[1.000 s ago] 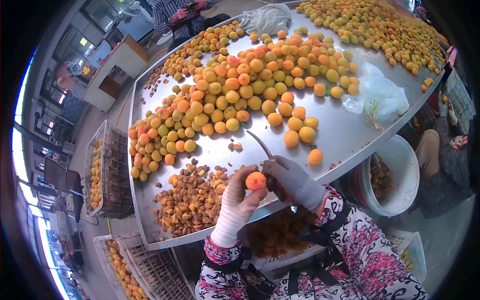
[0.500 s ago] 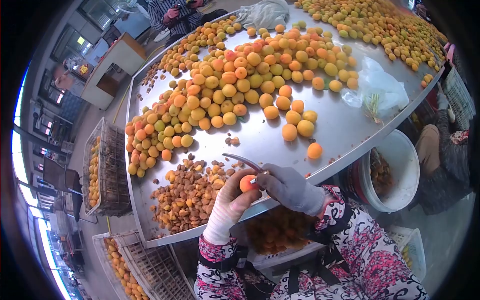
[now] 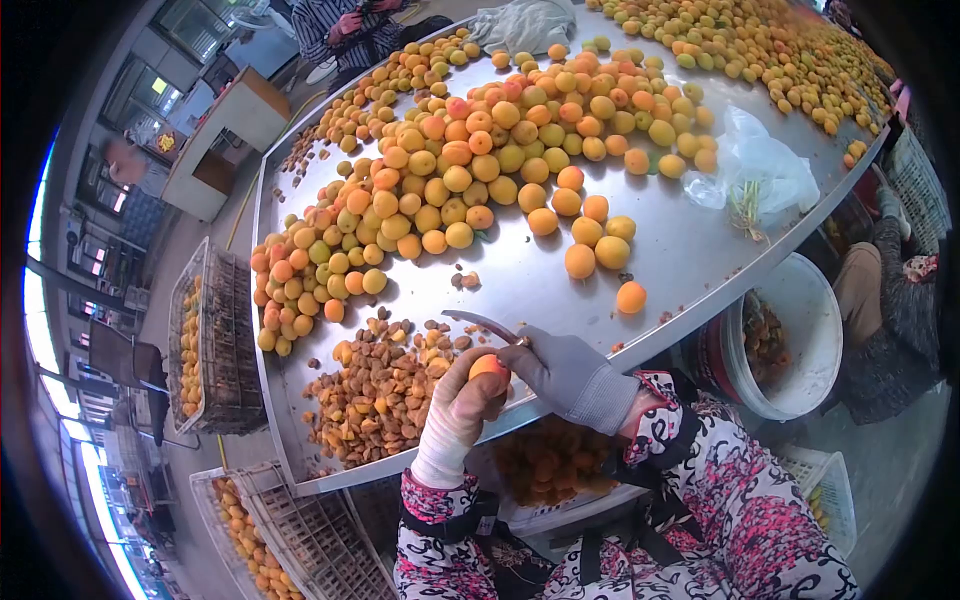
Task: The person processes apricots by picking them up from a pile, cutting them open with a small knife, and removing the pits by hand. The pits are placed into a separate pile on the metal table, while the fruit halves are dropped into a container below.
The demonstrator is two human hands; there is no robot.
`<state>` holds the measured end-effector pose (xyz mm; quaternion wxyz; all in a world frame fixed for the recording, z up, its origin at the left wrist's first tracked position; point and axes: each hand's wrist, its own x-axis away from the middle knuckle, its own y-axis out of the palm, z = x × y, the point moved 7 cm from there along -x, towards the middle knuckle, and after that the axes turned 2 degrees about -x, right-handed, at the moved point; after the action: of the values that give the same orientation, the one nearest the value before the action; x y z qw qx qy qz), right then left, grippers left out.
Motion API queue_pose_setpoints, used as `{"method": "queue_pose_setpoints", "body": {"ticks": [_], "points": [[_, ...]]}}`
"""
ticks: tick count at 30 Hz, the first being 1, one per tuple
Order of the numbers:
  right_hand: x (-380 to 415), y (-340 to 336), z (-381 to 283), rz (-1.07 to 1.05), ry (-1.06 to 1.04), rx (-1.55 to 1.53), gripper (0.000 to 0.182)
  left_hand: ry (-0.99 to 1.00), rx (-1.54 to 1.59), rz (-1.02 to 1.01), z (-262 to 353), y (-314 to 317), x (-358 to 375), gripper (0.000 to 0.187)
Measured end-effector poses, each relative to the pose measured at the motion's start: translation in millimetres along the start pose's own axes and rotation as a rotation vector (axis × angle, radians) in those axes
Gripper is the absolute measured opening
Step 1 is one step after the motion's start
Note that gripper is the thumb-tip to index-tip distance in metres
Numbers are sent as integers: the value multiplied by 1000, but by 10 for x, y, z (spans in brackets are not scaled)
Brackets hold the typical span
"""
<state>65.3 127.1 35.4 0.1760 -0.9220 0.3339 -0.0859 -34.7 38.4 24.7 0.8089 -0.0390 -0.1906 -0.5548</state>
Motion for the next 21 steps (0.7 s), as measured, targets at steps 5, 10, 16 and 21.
{"method": "queue_pose_setpoints", "body": {"ticks": [5,10,16,21], "points": [[-47,-1,13,-29,-17,35,33,-13,46,17,28,9,-35,35],[-144,-187,-7,46,42,326,28,249,-444,165,415,129,-62,30],[-147,-401,105,194,-36,158,23,312,-100,134,394,-98,-152,43],[-3,-163,-54,22,-115,-20,23,274,344,-115,195,-220,-299,68]]}}
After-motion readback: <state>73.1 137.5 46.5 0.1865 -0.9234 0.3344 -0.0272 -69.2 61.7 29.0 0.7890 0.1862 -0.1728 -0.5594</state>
